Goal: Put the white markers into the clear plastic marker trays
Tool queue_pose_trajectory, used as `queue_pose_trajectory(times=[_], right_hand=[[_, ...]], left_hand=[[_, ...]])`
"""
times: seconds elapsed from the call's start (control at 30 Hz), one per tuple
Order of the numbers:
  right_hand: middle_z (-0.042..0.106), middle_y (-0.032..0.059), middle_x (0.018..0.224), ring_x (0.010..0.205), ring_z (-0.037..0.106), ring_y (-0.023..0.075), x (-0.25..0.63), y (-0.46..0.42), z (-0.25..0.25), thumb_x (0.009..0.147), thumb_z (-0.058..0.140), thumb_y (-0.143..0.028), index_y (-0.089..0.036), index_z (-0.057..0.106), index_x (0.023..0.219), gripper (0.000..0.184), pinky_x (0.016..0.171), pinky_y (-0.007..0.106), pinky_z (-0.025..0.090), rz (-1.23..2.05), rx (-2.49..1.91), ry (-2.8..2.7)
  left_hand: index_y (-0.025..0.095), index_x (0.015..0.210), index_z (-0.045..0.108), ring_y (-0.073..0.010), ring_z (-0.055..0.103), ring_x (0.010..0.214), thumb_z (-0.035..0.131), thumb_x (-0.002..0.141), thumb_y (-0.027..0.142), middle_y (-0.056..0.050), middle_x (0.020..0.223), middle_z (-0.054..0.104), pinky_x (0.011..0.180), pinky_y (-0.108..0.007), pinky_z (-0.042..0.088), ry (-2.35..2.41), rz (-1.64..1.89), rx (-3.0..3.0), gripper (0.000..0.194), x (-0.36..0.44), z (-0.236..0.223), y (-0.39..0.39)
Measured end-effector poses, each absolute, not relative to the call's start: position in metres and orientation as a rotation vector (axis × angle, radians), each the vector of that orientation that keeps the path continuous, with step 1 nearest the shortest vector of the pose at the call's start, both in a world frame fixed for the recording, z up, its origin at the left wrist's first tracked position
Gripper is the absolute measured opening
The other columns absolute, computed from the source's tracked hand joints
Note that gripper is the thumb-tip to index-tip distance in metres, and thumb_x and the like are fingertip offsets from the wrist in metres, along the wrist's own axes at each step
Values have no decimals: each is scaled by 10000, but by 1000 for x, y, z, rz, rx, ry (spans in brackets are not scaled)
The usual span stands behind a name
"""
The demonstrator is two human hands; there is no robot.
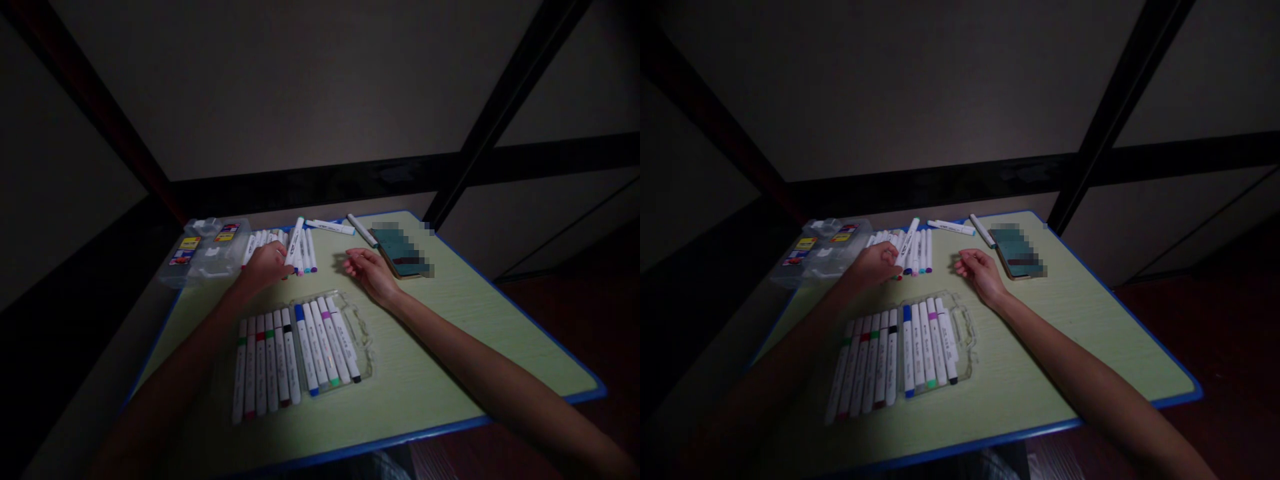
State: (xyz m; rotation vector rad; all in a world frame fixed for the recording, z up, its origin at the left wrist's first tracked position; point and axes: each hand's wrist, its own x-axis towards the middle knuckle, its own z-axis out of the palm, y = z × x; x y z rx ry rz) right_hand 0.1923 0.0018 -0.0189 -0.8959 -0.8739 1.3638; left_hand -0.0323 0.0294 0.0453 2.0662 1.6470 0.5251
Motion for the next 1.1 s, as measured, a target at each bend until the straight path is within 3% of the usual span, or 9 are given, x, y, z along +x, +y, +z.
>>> queue_pose_trajectory(times=[0.67,1.1], right_hand=[[604,-19,588,500,485,72,192,0,-17,591,717,-351,-176,585,723,256,498,217,373,1377,-932,-1001],[608,-25,581,489,487,71,192,0,-19,590,704,-324,-176,587,729,234,495,219,357,1374,-929,-1030]], left_hand=[[118,929,569,-172,579,557,535,623,204,20,487,548,592,-264,413,1815,501,2128,320,-41,27,47],[107,1088,517,-171,599,544,526,704,284,11,527,580,592,-263,421,1812,380,2153,423,-38,19,46]])
